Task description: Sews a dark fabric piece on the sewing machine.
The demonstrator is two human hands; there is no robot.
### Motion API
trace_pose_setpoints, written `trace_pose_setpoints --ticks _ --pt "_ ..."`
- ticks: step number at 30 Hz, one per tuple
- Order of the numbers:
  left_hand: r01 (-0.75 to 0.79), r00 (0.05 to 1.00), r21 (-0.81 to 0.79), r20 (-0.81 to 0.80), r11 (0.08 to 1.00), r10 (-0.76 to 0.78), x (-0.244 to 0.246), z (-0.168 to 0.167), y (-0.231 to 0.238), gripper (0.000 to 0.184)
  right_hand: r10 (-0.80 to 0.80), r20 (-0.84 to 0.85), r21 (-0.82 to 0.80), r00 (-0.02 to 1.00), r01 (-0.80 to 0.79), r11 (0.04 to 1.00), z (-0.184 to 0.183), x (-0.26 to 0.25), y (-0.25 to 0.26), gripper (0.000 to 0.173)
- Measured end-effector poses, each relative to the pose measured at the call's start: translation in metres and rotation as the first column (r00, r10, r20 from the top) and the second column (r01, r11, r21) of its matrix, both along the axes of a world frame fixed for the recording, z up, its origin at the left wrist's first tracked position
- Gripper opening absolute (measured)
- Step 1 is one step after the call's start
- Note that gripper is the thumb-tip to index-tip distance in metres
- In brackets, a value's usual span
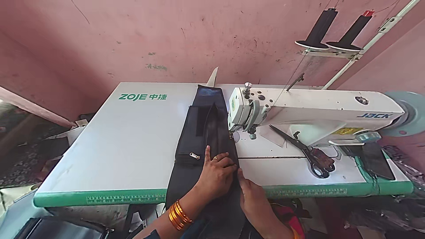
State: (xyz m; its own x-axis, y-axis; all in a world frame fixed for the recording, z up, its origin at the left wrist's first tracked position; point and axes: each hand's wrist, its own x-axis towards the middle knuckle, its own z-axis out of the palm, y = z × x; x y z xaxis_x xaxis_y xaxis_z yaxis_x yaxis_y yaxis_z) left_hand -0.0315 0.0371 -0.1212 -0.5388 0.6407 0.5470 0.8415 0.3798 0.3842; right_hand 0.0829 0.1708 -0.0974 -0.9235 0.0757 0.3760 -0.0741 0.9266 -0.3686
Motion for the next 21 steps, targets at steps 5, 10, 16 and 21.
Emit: trace_pose_setpoints --ticks 5,10,16,21 --pt "-0.112 0.993 -0.033 0.036 0.993 0.113 0.002 0.006 0.013 0.029 0.036 -0.007 -0.048 0.999 -0.036 0.998 -0.001 0.006 -0.001 0.026" --pt "-0.026 0.996 -0.023 -0.089 0.999 0.024 0.001 -0.004 0.004 0.03 0.083 0.3 -0.602 0.95 0.121 0.79 0.008 0.018 -0.003 0.017" --pt "0.03 0.988 -0.018 -0.15 0.999 -0.033 -0.002 -0.009 -0.001 0.027 0.161 0.117 -0.358 0.98 -0.11 0.927 0.023 -0.023 0.039 0.018" --pt "0.038 0.983 -0.021 -0.176 0.999 -0.042 -0.011 -0.009 0.0 0.032 0.388 -0.124 -0.011 0.913 -0.392 0.92 -0.012 -0.098 0.06 0.028"
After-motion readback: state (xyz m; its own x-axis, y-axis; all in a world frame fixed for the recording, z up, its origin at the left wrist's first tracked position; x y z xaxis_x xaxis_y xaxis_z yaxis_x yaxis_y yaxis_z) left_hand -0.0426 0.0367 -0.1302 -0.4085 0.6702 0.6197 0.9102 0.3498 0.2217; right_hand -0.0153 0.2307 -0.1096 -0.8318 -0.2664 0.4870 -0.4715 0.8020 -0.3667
